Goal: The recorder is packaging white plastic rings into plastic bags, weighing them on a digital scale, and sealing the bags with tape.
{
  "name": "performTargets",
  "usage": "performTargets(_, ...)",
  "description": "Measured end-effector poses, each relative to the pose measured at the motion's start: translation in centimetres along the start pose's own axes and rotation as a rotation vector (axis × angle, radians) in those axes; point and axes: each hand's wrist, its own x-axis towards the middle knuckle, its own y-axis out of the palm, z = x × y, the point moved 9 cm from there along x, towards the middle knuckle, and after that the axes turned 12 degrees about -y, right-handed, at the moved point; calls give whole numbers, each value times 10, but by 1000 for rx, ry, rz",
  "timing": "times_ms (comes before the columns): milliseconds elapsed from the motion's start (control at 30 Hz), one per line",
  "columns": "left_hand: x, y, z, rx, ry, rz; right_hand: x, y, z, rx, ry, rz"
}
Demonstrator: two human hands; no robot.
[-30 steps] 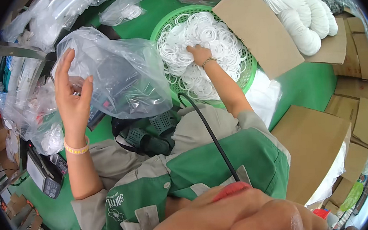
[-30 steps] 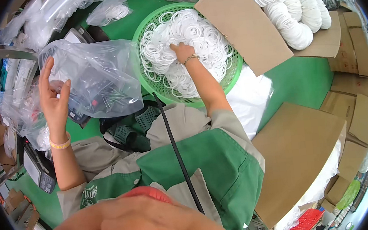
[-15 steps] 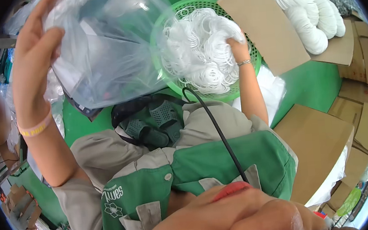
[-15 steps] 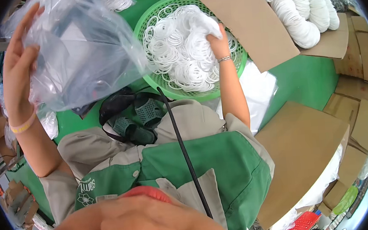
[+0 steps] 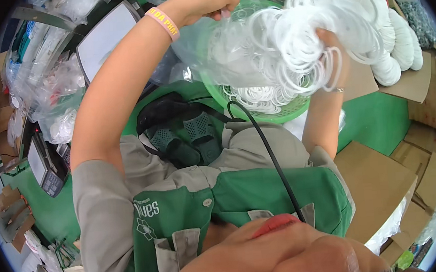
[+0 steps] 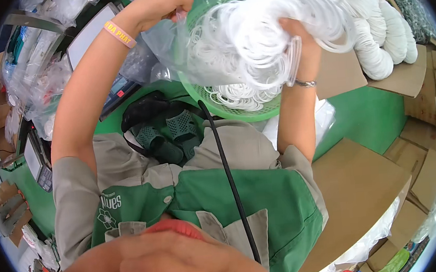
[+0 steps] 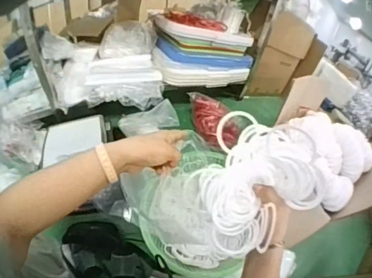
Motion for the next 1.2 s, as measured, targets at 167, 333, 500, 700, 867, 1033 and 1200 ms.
performTargets(167,-28,5,-18,-184,97,16,-39,79,-40,-354,152,538)
performTargets(333,-60,50,-5,-380,57,215,-88,151,-67,-320,-449,1125)
performTargets(500,-92,8,11,-625,126,8,-71,159,-36,-646,-151,1439)
performTargets(700,-129,-14,-2,-673,245,-36,-1,62,25,-169,110,858)
performTargets(867,-163,-21,4,-504,253,-178,12,-80,-167,-862,549,483)
performTargets(1033,-165,-41,36,-467,207,-257,-12,-148,-258,-1410,667,241)
performTargets(1200,-157,-52,48,-566,191,-278,8,-140,-276,-1331,674,95)
